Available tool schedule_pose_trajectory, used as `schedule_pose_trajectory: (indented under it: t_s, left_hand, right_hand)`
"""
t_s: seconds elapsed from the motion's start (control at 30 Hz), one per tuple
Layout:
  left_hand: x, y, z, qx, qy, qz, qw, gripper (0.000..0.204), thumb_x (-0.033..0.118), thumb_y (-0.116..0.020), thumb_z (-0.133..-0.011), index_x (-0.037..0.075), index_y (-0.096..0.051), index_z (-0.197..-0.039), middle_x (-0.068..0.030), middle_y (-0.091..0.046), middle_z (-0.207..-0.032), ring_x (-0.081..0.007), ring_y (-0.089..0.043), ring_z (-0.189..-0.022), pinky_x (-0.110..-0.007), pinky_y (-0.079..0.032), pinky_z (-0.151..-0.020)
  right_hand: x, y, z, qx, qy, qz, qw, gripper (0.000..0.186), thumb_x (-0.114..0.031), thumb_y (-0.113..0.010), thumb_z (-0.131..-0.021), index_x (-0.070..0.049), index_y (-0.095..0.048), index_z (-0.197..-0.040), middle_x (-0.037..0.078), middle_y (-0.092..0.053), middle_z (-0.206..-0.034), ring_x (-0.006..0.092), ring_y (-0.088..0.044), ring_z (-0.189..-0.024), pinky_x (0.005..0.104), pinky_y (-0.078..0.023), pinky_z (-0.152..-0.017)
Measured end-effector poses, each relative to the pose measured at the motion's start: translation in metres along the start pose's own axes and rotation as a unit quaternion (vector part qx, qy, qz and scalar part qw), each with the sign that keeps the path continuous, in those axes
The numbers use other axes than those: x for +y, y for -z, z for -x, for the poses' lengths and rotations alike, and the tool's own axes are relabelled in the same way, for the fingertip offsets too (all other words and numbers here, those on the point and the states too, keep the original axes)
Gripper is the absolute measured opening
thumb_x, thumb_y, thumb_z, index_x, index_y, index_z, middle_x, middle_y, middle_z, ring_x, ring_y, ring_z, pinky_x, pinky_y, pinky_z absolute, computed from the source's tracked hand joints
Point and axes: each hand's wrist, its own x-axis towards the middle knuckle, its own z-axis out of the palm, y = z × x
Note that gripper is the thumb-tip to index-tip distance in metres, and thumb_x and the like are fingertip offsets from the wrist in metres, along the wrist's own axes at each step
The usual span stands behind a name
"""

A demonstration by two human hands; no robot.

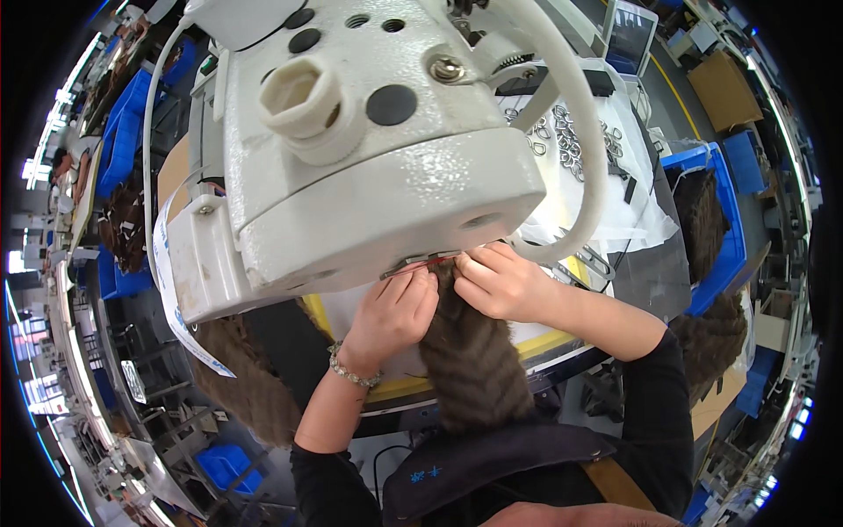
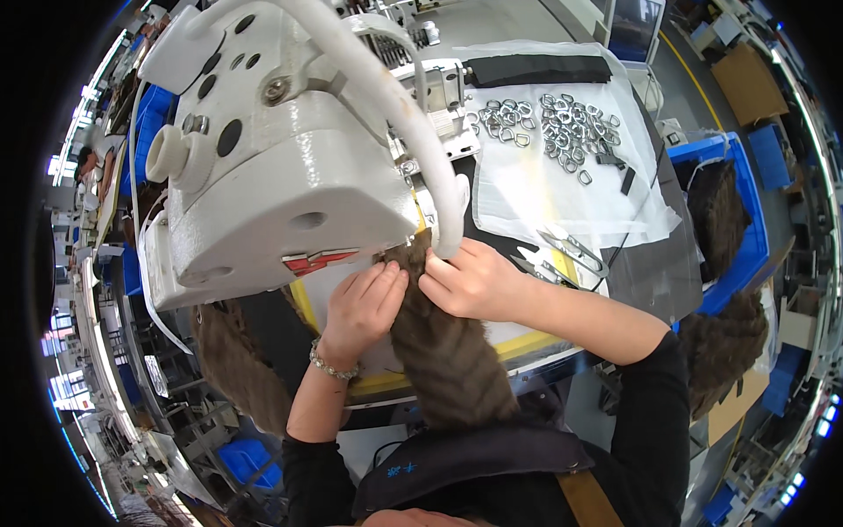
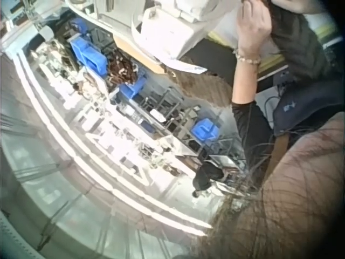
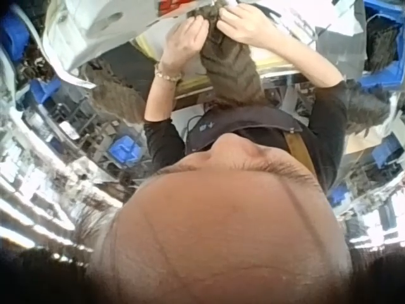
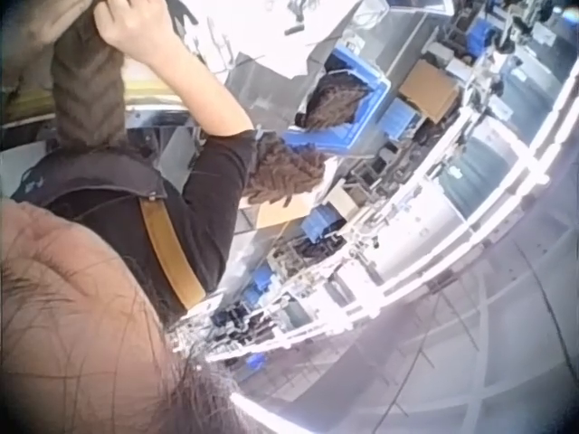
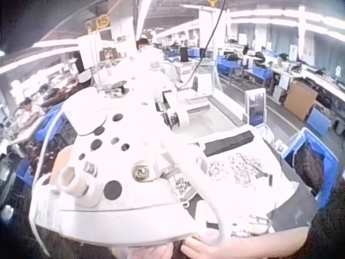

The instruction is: Sewing a piece of faux fur material and attaching a metal ring using an industrial sewing machine.

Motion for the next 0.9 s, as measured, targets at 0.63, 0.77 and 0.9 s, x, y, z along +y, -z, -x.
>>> schedule_pose_trajectory:
  t_s: [0.63, 0.77, 0.9]
  left_hand:
    - [-0.002, -0.009, 0.0, -0.003, 0.054, 0.026, 0.998, 0.021, 0.005, -0.065, -0.073, 0.002, -0.069, -0.094, -0.0082, -0.067, -0.096, -0.0209, -0.066, -0.087, -0.032, -0.054, -0.072]
    - [-0.003, -0.012, -0.001, -0.001, 0.062, 0.03, 0.998, 0.021, 0.004, -0.065, -0.073, 0.001, -0.068, -0.093, -0.0086, -0.067, -0.095, -0.0214, -0.066, -0.085, -0.032, -0.054, -0.072]
    - [-0.003, -0.012, -0.003, -0.004, 0.064, 0.037, 0.997, 0.02, 0.004, -0.064, -0.074, 0.001, -0.068, -0.094, -0.0091, -0.067, -0.095, -0.0217, -0.066, -0.085, -0.032, -0.054, -0.072]
  right_hand:
    - [0.005, -0.007, -0.005, 0.008, -0.002, 0.012, 1.0, 0.011, -0.012, -0.059, -0.057, -0.01, -0.051, -0.064, 0.001, -0.045, -0.068, 0.0152, -0.052, -0.064, 0.0267, -0.042, -0.057]
    - [0.006, -0.005, -0.006, -0.001, -0.014, 0.014, 1.0, 0.011, -0.012, -0.059, -0.059, -0.01, -0.05, -0.065, 0.001, -0.046, -0.069, 0.0151, -0.052, -0.064, 0.027, -0.043, -0.057]
    - [0.008, -0.007, -0.004, -0.009, -0.022, 0.005, 1.0, 0.012, -0.013, -0.059, -0.061, -0.01, -0.049, -0.066, 0.001, -0.046, -0.069, 0.015, -0.053, -0.064, 0.0275, -0.043, -0.057]
